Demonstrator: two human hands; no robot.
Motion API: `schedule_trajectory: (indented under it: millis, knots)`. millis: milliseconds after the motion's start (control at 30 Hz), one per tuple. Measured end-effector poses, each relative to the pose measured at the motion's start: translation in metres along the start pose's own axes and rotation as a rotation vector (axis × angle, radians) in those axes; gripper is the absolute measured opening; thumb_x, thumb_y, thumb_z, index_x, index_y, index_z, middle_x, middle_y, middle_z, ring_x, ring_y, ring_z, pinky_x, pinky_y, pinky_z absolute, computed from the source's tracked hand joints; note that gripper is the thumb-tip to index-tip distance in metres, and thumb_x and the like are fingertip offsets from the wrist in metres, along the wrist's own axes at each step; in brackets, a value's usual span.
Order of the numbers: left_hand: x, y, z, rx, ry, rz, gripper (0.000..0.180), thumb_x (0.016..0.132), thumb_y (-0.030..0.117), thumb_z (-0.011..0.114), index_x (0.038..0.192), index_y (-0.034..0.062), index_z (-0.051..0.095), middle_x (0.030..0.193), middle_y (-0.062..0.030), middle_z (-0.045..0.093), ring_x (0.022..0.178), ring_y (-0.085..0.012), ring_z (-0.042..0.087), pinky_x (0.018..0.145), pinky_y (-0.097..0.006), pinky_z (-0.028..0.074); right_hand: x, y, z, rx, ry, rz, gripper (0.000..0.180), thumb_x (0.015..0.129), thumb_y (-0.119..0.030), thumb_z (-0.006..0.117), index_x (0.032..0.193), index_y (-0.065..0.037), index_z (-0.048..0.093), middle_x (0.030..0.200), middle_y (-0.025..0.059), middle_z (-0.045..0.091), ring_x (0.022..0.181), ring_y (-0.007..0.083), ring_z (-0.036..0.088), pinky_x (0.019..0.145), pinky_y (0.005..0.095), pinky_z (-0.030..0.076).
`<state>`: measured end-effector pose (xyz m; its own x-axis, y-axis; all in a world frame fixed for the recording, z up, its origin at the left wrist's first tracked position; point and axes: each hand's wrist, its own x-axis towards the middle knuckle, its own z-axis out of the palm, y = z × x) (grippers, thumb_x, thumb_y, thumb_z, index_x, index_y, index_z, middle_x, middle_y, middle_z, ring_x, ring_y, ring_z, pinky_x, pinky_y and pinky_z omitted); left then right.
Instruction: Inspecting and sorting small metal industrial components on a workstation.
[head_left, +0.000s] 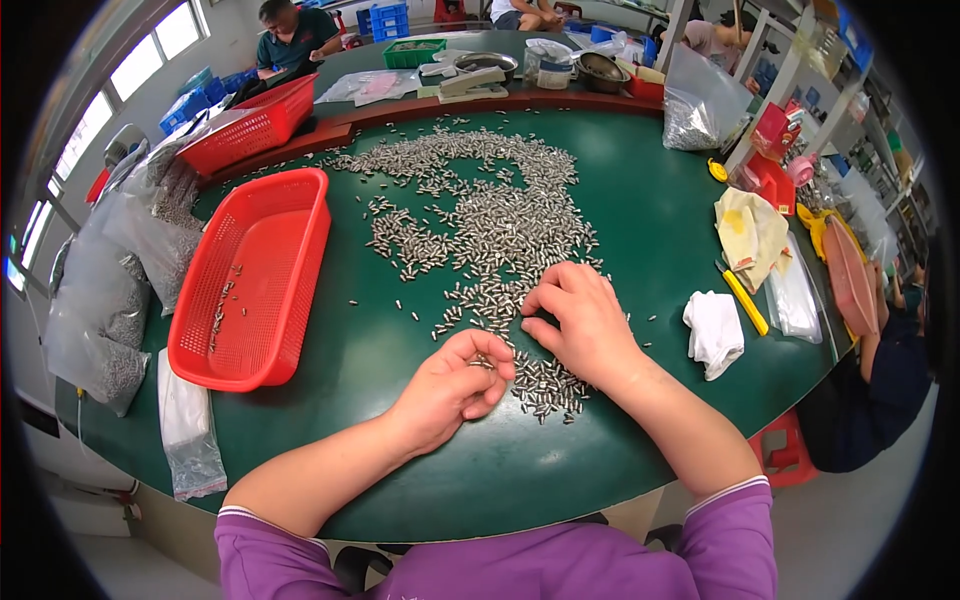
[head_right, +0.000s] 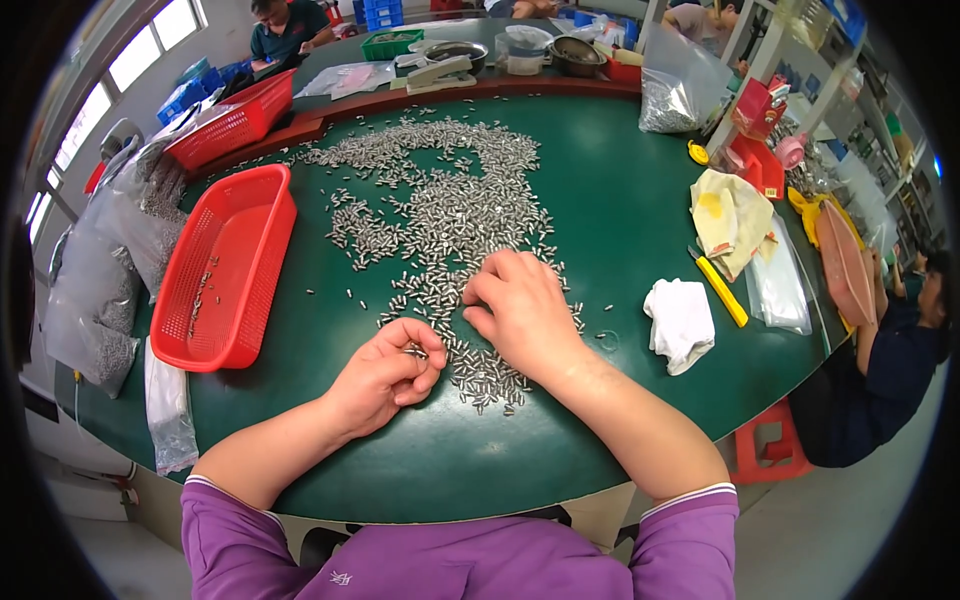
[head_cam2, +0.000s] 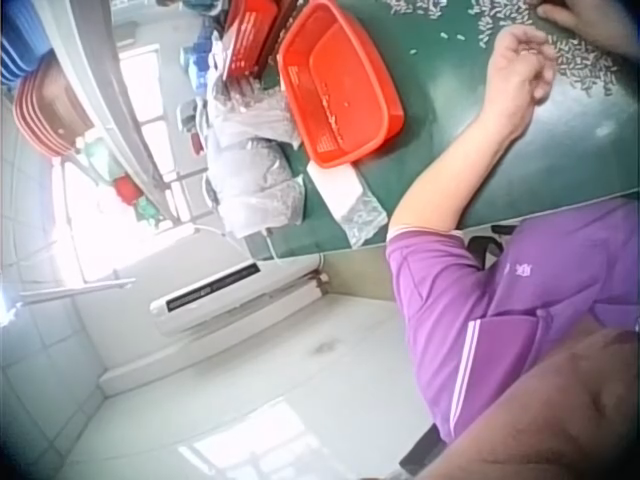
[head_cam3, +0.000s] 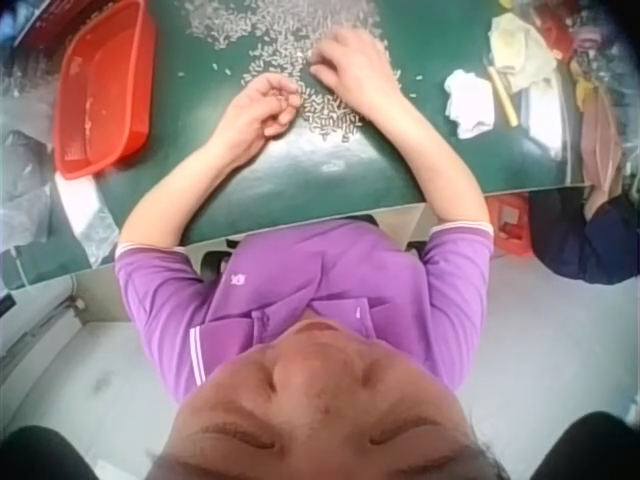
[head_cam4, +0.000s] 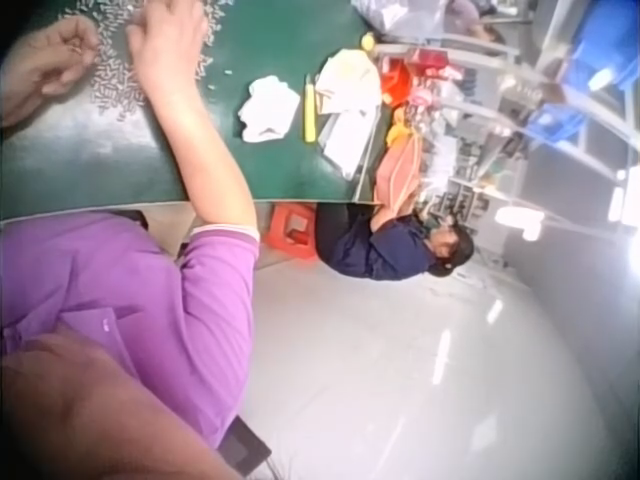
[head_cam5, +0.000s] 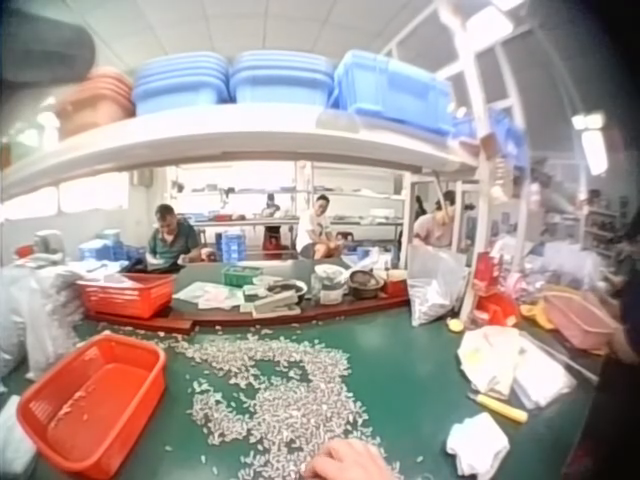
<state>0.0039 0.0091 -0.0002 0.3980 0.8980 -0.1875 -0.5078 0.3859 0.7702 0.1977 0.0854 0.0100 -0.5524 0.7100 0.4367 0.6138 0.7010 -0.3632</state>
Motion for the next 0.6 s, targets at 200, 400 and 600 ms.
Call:
schedule_trajectory:
  millis: [200, 400, 600]
  knots:
    - [-0.001, 0.0, -0.002, -0.067, 0.007, -0.017, 0.01, 0.094, 0.008, 0.051, 0.104, 0.0071, 0.049, 0.091, -0.0032, 0.056, 0.065, -0.0079, 0.046, 0.049, -0.02, 0.033, 0.0, -0.002, -0.002, 0.21, -0.054, 0.031, 0.01, 0.077, -0.011, 0.071, 0.085, -0.009, 0.065, 0.096, 0.0051, 0.054, 0.096, 0.0237, 0.053, 0.086, 0.0353, 0.043]
    - [-0.001, 0.0, -0.004, -0.021, -0.06, -0.05, 0.012, 0.096, 0.014, 0.053, 0.106, 0.0068, 0.049, 0.088, -0.0032, 0.057, 0.06, -0.0058, 0.044, 0.045, -0.018, 0.03, -0.005, -0.014, -0.01, 0.78, -0.201, 0.108, 0.009, 0.082, -0.008, 0.069, 0.091, -0.008, 0.068, 0.097, 0.0014, 0.054, 0.098, 0.0151, 0.053, 0.087, 0.0289, 0.043]
    - [-0.001, -0.001, -0.003, 0.016, -0.069, -0.044, 0.013, 0.097, 0.014, 0.052, 0.106, 0.0059, 0.049, 0.089, -0.0039, 0.057, 0.06, -0.0049, 0.044, 0.045, -0.018, 0.03, -0.008, -0.016, -0.006, 0.761, -0.126, 0.052, 0.015, 0.08, -0.005, 0.07, 0.094, -0.009, 0.072, 0.095, 0.0023, 0.055, 0.092, 0.0146, 0.055, 0.081, 0.0268, 0.045]
